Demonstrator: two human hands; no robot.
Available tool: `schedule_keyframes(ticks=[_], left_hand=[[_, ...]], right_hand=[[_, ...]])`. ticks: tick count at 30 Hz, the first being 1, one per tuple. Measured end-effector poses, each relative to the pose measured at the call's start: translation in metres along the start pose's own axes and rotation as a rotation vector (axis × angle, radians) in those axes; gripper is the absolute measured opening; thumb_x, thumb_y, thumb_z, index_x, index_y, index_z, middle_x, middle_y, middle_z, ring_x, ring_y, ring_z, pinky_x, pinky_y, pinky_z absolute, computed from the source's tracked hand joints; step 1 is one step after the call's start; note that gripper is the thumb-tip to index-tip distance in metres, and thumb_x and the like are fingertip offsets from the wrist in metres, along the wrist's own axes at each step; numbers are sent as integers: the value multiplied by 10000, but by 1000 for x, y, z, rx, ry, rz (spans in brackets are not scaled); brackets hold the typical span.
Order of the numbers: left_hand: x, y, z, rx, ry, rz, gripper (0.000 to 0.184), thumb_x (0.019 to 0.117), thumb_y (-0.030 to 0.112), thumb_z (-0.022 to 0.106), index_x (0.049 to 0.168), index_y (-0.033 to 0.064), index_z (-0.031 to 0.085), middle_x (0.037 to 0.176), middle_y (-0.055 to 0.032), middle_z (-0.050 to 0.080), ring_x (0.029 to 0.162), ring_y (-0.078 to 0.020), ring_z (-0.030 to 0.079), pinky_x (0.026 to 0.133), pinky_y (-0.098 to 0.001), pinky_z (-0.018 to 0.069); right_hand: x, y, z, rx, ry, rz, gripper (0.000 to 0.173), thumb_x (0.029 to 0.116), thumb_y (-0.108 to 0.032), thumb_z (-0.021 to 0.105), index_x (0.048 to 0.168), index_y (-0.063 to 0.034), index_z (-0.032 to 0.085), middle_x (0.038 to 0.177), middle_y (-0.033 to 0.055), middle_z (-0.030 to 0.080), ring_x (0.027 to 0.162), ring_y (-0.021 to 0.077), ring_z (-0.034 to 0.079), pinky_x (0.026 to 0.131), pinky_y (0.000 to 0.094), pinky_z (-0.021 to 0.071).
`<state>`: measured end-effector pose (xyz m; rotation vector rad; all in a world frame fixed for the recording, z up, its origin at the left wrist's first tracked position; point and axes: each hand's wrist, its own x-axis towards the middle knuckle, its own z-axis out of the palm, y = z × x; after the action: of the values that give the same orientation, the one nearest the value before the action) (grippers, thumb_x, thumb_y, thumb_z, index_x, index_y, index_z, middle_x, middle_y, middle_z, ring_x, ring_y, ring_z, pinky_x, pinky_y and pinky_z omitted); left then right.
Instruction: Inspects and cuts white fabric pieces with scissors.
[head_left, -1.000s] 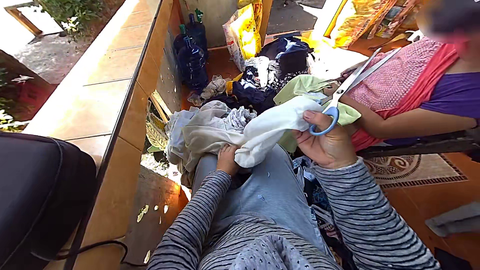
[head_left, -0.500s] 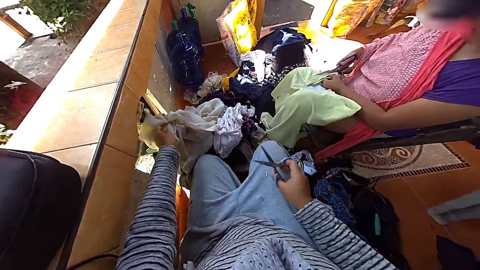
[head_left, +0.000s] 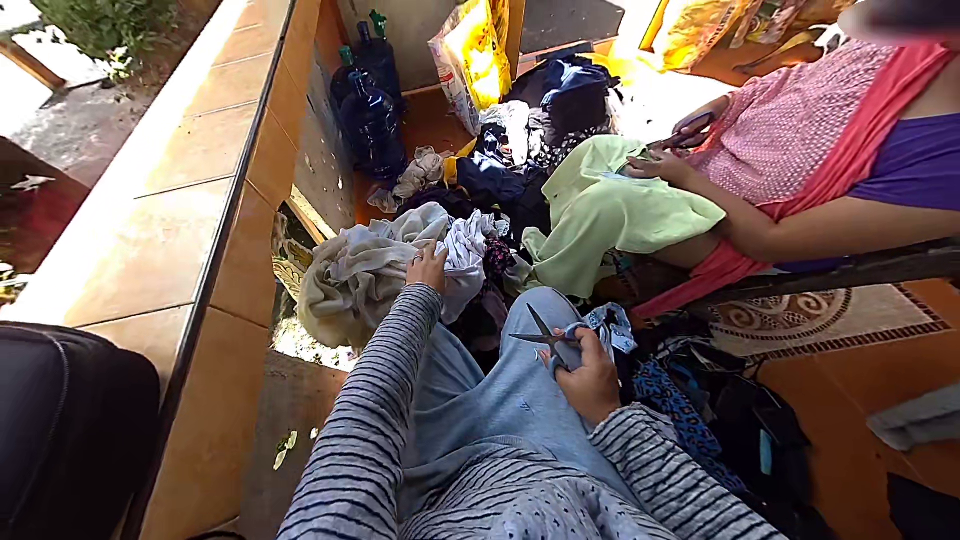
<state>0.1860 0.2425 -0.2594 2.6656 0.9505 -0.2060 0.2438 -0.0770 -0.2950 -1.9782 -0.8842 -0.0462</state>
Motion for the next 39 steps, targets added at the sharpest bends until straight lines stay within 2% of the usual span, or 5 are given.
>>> schedule_keyframes(ticks=[16,20,27,31,39], left_hand=[[-114,103,-144,-467,57,878,178,996,98,624,1033,-48,720,932,-161,731,875,-238,712,835,-466,572],[-121,72,-223,-532,410,898,200,1026,113,557,1045,-24,702,998,-64,716,912,-67,668,869,-295,552],[-160,80,-293,-569,328,1035,128,1028,97,562,965,69,669,861,79,660,761,39,610,705,-146,520],[-179,93,-304,-608,346,1123,136,1039,72,529,981,75,652,890,86,654,797,37,606,722,-146,514],[-190,38,-335,94,244,54,356,843,174,858,1105,-3,694,983,-213,692,937,-376,662,839,-602,501]], right_hand=[[106,-75,-48,922,-318,-174,357,816,-77,785,1111,-178,609,996,-132,715,870,16,684,781,226,594],[135,-82,-61,755,-543,-108,240,835,-121,750,1024,-128,601,861,-94,693,650,-11,613,570,164,509],[155,-137,-30,710,-157,-304,564,723,-78,844,1185,-40,523,1281,58,662,1191,125,629,978,339,544],[154,-165,-3,486,-25,-100,418,823,2,764,1178,36,546,979,161,700,793,231,713,720,448,610],[243,-89,-58,-129,72,73,465,858,0,727,1264,125,538,1166,361,627,1099,538,622,935,704,469]])
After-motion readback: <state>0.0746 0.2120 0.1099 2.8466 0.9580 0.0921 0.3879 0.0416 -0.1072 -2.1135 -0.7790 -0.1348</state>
